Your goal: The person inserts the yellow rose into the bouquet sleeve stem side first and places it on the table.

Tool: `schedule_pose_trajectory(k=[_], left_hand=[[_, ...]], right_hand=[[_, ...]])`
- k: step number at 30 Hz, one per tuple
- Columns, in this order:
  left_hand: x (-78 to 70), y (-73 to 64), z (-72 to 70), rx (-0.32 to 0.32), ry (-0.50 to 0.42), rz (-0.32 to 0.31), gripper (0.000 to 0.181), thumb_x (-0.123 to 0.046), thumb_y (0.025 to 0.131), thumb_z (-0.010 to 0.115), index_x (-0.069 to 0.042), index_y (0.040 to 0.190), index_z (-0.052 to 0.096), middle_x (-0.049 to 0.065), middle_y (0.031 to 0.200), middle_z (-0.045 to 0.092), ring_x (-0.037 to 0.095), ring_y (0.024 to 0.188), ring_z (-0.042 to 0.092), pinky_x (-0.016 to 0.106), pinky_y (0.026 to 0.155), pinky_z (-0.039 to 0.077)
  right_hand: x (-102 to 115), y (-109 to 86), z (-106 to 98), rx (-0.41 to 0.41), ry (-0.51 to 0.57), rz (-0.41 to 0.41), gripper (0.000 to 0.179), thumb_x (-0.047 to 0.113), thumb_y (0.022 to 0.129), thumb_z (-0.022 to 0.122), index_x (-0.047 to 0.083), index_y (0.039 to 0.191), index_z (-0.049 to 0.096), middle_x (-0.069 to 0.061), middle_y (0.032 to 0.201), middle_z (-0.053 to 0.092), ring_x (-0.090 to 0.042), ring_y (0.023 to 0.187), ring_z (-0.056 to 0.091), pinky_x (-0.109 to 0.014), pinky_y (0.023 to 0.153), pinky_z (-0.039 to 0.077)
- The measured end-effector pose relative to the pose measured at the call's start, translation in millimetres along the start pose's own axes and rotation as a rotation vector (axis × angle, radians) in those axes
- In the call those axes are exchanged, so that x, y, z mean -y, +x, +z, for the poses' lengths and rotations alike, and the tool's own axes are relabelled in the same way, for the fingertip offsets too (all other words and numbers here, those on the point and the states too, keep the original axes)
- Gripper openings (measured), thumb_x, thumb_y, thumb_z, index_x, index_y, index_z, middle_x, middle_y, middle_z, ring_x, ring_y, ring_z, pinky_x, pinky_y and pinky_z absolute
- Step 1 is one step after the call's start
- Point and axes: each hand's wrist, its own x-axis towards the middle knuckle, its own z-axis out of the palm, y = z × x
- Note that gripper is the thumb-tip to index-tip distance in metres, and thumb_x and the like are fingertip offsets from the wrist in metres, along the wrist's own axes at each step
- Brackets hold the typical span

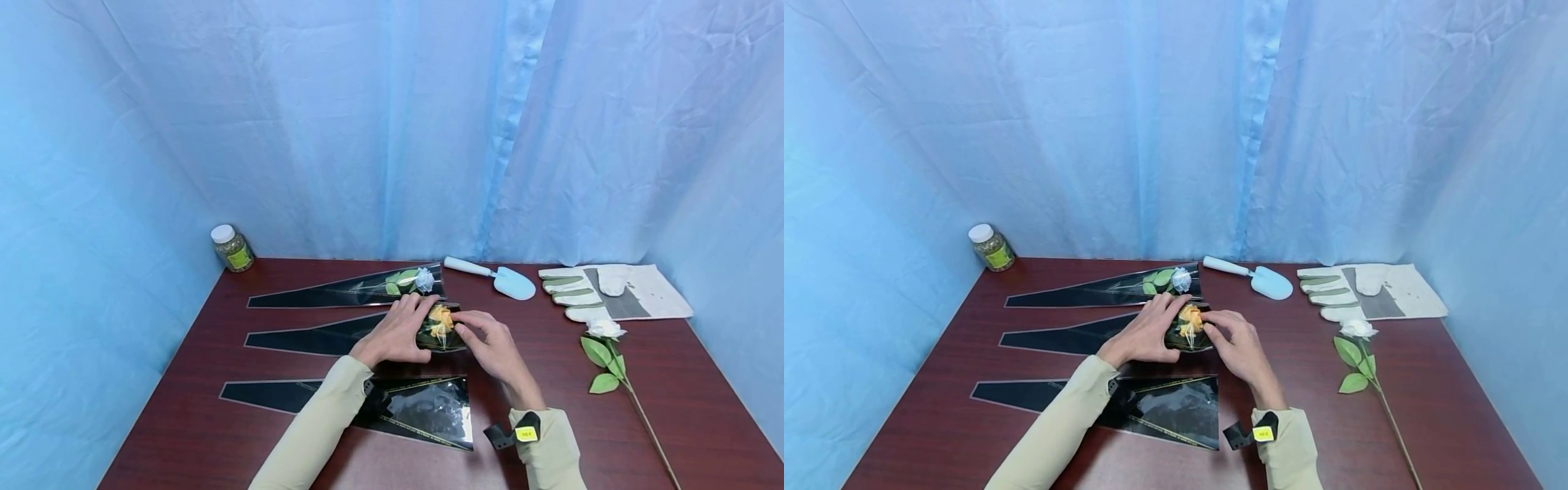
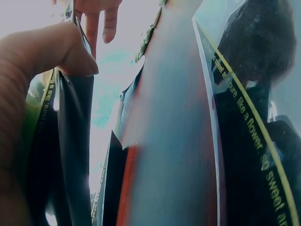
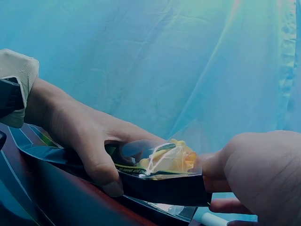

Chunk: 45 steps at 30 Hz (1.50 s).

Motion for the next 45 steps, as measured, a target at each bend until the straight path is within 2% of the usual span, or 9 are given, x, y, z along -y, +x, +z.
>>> schedule_pose_trajectory(k=[7, 19, 26, 31, 36, 41, 45], left_hand=[[0.1, 0.4, 0.6, -0.007, -0.002, -0.009, 0.099, -0.040, 0.076, 0.077, -0.015, 0.158, 0.027, 0.004, 0.111, 0.044, 0.017, 0.093, 0.034, 0.030, 0.080, 0.028], [1.8, 0.3, 0.6, -0.010, 0.026, -0.011, 0.098, -0.041, 0.077, 0.077, -0.015, 0.158, 0.028, 0.005, 0.114, 0.046, 0.017, 0.093, 0.035, 0.029, 0.080, 0.028], [5.7, 1.6, 3.3, -0.009, 0.036, -0.019, 0.099, -0.041, 0.078, 0.077, -0.014, 0.158, 0.027, 0.006, 0.120, 0.048, 0.018, 0.098, 0.039, 0.030, 0.083, 0.032], [8.3, 2.9, 3.9, 0.001, 0.059, -0.039, 0.101, -0.043, 0.078, 0.076, -0.014, 0.160, 0.024, 0.006, 0.122, 0.048, 0.018, 0.100, 0.039, 0.031, 0.085, 0.032], [10.1, 4.7, 2.8, 0.004, 0.072, -0.052, 0.101, -0.045, 0.079, 0.076, -0.013, 0.159, 0.024, 0.007, 0.123, 0.048, 0.019, 0.101, 0.040, 0.031, 0.084, 0.032], [13.5, 5.9, 3.5, 0.014, 0.095, -0.084, 0.100, -0.046, 0.080, 0.077, -0.014, 0.159, 0.026, 0.007, 0.126, 0.048, 0.020, 0.105, 0.043, 0.032, 0.087, 0.034], [16.8, 6.3, 5.6, 0.038, 0.110, -0.104, 0.101, -0.049, 0.080, 0.079, -0.015, 0.159, 0.025, 0.007, 0.128, 0.050, 0.021, 0.109, 0.045, 0.034, 0.090, 0.037]], right_hand=[[0, 0.4, 3, 0.039, 0.036, 0.051, 0.032, 0.025, 0.106, 0.050, 0.010, 0.125, 0.070, -0.012, 0.131, 0.068, -0.033, 0.132, 0.056, -0.053, 0.105, 0.045], [2, -0.2, 9, 0.091, 0.065, 0.090, 0.042, 0.032, 0.109, 0.038, 0.009, 0.130, 0.067, -0.016, 0.137, 0.063, -0.038, 0.136, 0.051, -0.060, 0.110, 0.040], [1, 0.7, 12, 0.119, 0.070, 0.119, 0.043, 0.035, 0.108, 0.040, 0.010, 0.132, 0.066, -0.017, 0.142, 0.059, -0.039, 0.138, 0.049, -0.060, 0.111, 0.040], [1, 0.9, 10, 0.050, 0.071, 0.163, 0.039, 0.036, 0.103, 0.053, 0.010, 0.129, 0.068, -0.020, 0.144, 0.056, -0.039, 0.142, 0.044, -0.061, 0.111, 0.040], [2, 1.6, 13, -0.025, 0.047, 0.169, 0.032, 0.035, 0.096, 0.067, 0.012, 0.117, 0.072, -0.014, 0.127, 0.068, -0.033, 0.125, 0.059, -0.055, 0.100, 0.049], [-4, 4.9, 23, -0.019, 0.040, 0.184, 0.016, 0.024, 0.093, 0.072, 0.013, 0.104, 0.076, -0.007, 0.106, 0.076, -0.024, 0.100, 0.072, -0.038, 0.087, 0.058], [-11, 6.4, 29, -0.020, 0.018, 0.203, 0.007, 0.017, 0.091, 0.073, 0.013, 0.095, 0.077, -0.005, 0.096, 0.078, -0.019, 0.092, 0.074, -0.031, 0.083, 0.057]])
